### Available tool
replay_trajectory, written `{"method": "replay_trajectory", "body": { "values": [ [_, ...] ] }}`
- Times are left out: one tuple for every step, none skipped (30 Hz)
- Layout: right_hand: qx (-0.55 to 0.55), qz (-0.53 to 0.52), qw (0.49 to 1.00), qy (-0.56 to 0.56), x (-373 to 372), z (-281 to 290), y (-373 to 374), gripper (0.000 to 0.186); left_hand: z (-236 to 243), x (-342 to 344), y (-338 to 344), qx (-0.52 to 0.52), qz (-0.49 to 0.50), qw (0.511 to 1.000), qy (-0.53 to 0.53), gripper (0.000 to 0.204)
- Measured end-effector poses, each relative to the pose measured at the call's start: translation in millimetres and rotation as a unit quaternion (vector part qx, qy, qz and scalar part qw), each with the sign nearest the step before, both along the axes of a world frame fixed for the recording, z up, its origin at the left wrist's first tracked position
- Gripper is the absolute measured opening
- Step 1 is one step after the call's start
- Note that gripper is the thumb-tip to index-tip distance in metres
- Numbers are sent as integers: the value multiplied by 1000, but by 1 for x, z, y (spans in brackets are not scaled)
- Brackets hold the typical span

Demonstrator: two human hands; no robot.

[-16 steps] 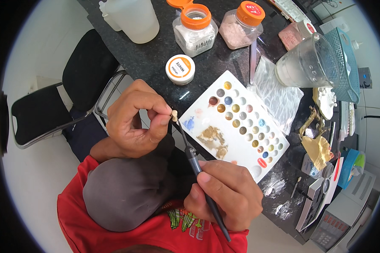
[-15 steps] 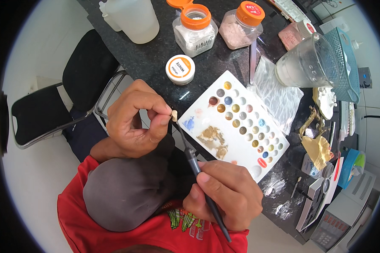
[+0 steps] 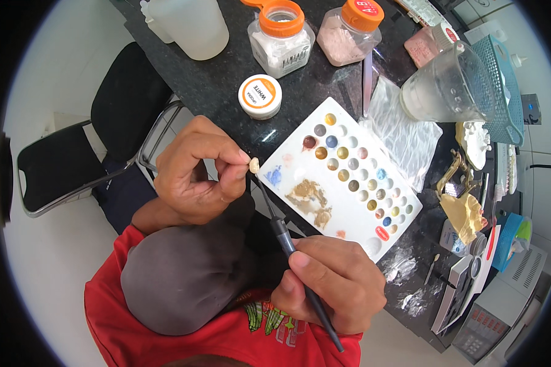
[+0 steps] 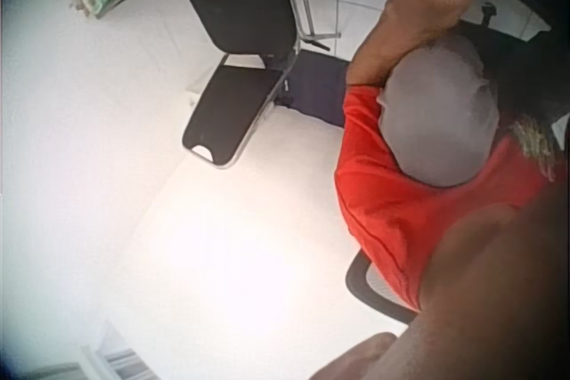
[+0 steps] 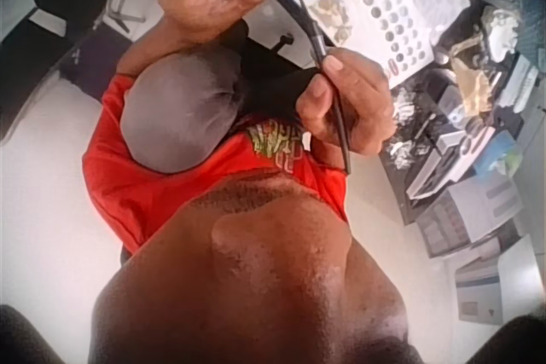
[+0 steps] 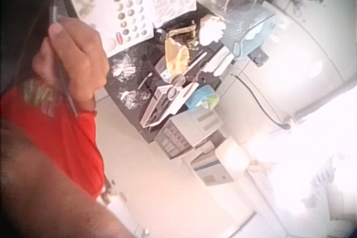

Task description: The person paints the surface of a dental prosthetic piece using a small brush dipped in various pigments on a palette, then picks up a second prosthetic piece to compare them.

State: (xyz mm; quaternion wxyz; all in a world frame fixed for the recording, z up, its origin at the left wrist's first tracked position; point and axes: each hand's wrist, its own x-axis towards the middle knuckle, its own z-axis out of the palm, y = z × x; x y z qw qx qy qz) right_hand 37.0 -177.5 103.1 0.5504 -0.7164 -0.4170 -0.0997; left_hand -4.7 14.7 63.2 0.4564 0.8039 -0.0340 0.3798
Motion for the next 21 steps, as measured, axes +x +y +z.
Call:
{"method": "replay_trajectory", "body": {
  "values": [
    [0,1,1000,-1,0,0,0,27,0,0,0,0,-1,1000,2,16],
    [-10,1,1000,-5,0,1,0,27,0,0,0,-1,-1,1000,1,16],
    [-19,2,1000,-8,0,2,0,28,0,0,0,-2,-1,1000,1,16],
    [-28,3,1000,-12,0,2,0,29,0,0,0,-3,-1,1000,0,16],
    [-28,3,1000,-12,0,2,0,29,0,0,0,-1,-2,1000,2,16],
    [-28,3,1000,-12,1,1,1,29,0,0,0,2,-3,1000,3,16],
    [-28,3,1000,-12,2,0,0,30,0,1,0,4,-5,1000,6,16],
    [-29,5,999,-13,4,-1,-1,29,0,2,-1,7,-5,1000,8,16],
    [-30,6,999,-13,6,-3,-2,29,-1,3,-1,9,-5,1000,10,15],
    [-33,8,999,-20,4,-1,-1,29,0,1,0,9,-3,1000,6,15],
    [-33,7,999,-24,1,1,1,29,1,-1,1,6,-3,1000,2,15],
    [-33,6,999,-27,-1,3,2,28,2,-3,2,3,-2,1000,-2,15],
    [-30,5,999,-24,0,2,2,28,1,-2,1,4,-2,1000,0,16],
    [-30,2,999,-23,1,2,2,28,1,-1,1,5,-3,1000,1,16],
    [-30,-1,999,-23,1,1,2,27,1,-1,1,7,-3,1000,2,16],
    [-30,-5,999,-22,1,1,2,27,1,-1,1,8,-4,1000,3,16],
    [-29,-4,999,-22,2,1,1,27,0,0,0,9,-4,1000,2,16],
    [-29,-4,999,-22,2,0,1,27,0,0,0,10,-4,1000,1,17],
    [-29,-3,999,-23,2,0,1,27,0,0,0,11,-4,1000,0,17],
    [-28,-4,999,-21,2,0,1,27,0,0,0,11,-5,1000,-1,17],
    [-28,-5,999,-20,2,0,1,27,0,1,0,12,-6,1000,-2,17]
  ]
}}
